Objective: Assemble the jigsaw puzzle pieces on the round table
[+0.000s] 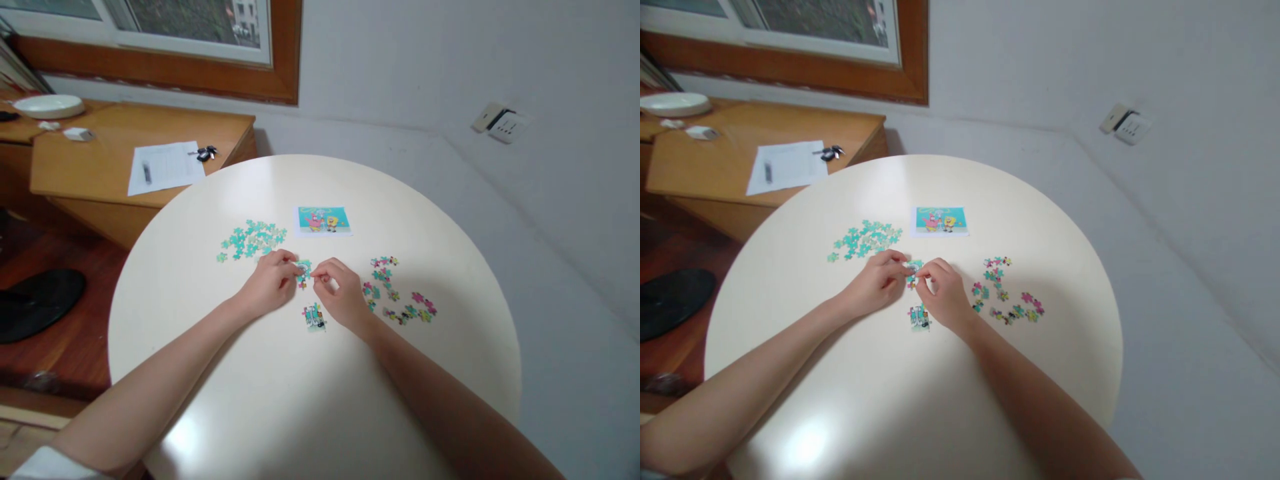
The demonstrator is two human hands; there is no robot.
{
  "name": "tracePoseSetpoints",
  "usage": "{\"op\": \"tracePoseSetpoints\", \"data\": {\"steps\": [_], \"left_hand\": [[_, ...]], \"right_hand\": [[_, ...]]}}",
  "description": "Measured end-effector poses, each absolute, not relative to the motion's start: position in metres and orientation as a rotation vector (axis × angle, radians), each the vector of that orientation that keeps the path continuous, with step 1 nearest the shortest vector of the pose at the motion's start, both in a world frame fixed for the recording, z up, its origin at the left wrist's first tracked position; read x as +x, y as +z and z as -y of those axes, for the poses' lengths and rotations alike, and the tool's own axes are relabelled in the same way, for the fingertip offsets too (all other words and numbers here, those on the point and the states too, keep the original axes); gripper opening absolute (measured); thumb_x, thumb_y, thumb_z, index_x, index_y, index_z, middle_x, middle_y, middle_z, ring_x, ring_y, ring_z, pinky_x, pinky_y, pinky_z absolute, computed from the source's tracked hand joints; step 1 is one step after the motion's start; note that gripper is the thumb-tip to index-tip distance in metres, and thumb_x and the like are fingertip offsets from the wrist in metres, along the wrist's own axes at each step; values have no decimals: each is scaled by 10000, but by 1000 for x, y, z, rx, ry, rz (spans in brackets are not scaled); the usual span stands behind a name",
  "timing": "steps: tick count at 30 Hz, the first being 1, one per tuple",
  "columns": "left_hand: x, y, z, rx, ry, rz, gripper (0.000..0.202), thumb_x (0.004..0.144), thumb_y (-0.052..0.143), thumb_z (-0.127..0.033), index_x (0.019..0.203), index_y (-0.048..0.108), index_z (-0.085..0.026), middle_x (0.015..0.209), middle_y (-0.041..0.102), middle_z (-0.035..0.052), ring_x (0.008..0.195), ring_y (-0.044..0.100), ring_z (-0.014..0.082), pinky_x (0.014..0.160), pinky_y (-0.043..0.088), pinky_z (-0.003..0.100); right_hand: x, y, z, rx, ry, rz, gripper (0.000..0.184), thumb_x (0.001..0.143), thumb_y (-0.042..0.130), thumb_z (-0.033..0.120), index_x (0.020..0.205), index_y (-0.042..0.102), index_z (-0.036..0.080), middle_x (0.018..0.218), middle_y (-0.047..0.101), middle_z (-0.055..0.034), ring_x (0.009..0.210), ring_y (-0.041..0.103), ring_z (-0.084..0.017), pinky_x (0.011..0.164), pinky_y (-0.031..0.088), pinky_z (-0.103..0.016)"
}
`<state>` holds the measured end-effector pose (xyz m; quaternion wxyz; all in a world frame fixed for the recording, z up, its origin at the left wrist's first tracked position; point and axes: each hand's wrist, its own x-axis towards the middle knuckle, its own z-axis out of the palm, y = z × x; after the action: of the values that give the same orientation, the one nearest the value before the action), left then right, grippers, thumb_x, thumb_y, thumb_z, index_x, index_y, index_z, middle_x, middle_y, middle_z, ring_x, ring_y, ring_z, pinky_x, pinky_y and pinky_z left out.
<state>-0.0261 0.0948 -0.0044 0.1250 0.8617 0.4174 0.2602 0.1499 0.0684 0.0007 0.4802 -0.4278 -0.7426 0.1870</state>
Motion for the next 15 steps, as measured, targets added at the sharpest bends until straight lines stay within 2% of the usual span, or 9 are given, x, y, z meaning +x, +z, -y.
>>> {"op": "tracePoseSetpoints", "data": {"steps": [9, 15], "left_hand": [[-24, 1, -93, 2490, 680, -1221, 375, 780, 407, -111, 1031, 672, -198, 1091, 665, 74, 1004, 581, 211, 913, 413, 398], [-23, 3, -91, 2462, 600, -1240, 348, 787, 457, -168, 1087, 626, -216, 1171, 643, 57, 1083, 539, 237, 961, 346, 451]], "right_hand": [[152, 3, -67, -967, 217, 1799, 183, 724, 470, 38, 740, 551, 201, 715, 582, -17, 685, 555, -141, 611, 457, -267], [152, 4, -65, -853, 143, 1872, 173, 754, 484, 50, 778, 550, 208, 736, 584, -27, 734, 562, -155, 657, 486, -288]]}}
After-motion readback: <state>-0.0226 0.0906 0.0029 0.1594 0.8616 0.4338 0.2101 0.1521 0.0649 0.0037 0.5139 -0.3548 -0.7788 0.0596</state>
